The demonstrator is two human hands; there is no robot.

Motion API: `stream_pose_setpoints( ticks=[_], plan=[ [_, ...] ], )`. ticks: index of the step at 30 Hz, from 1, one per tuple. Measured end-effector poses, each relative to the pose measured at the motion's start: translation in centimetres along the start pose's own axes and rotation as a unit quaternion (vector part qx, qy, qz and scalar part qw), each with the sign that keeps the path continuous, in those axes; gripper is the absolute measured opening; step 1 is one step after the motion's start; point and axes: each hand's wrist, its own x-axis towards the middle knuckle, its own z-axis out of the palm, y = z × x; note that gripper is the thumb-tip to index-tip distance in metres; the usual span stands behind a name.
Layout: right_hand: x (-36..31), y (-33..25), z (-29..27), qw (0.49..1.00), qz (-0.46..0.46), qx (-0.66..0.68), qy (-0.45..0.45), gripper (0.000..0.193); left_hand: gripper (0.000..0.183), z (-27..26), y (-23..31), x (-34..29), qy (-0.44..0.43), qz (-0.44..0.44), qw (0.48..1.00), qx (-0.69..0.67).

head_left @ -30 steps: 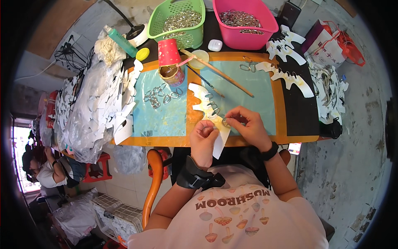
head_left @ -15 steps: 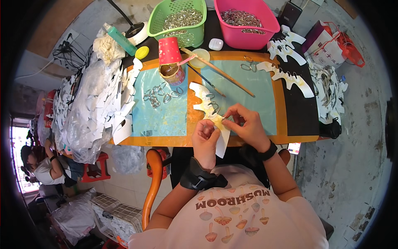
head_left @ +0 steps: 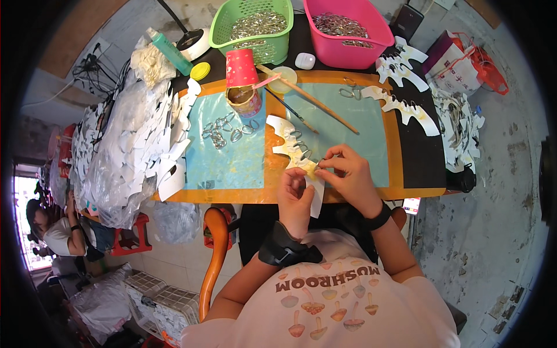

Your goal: Manually attaching small decorative silver metal rings to white cutout shoe upper components.

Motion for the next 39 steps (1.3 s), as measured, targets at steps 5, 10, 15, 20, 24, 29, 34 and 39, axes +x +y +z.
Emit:
stream_pose_setpoints(
  ticks=[5, 10, 15, 20, 24, 29, 34, 39],
  plan=[
    [0.7, 0.8, -1.2, 0.983, 0.034, 0.163, -0.071, 0.013, 0.035, -0.9, 0.5, -0.9, -0.095, -0.025, 0.995, 0.024],
    [2.7, 2.5, -4.5, 0.978, -0.016, 0.014, -0.207, 0.011, 0.035, -1.0, 4.8, -2.1, -0.233, -0.030, 0.912, 0.337],
    [2.7, 2.3, -4.7, 0.965, -0.101, -0.121, -0.211, 0.008, 0.044, 0.2, 5.8, 2.4, -0.171, 0.289, 0.784, 0.523],
    [1.9, 2.1, -4.0, 0.971, -0.107, -0.107, -0.183, 0.009, 0.056, 1.5, 2.8, 5.1, -0.210, 0.289, 0.781, 0.513],
    [1.2, 1.8, -3.9, 0.968, -0.140, -0.138, -0.155, 0.010, 0.052, 1.9, 1.6, 5.6, -0.191, 0.307, 0.769, 0.527],
    [1.2, 2.1, -3.8, 0.961, -0.157, -0.157, -0.167, 0.011, 0.049, 1.5, -0.4, 5.3, -0.154, 0.333, 0.780, 0.507],
    [1.2, 2.3, -3.9, 0.948, -0.201, -0.176, -0.174, 0.010, 0.047, 1.6, -0.3, 5.3, -0.143, 0.355, 0.775, 0.504],
    [1.0, 3.0, -4.2, 0.942, -0.216, -0.176, -0.189, 0.010, 0.047, 1.3, 0.1, 4.8, -0.141, 0.321, 0.775, 0.526]
  ],
)
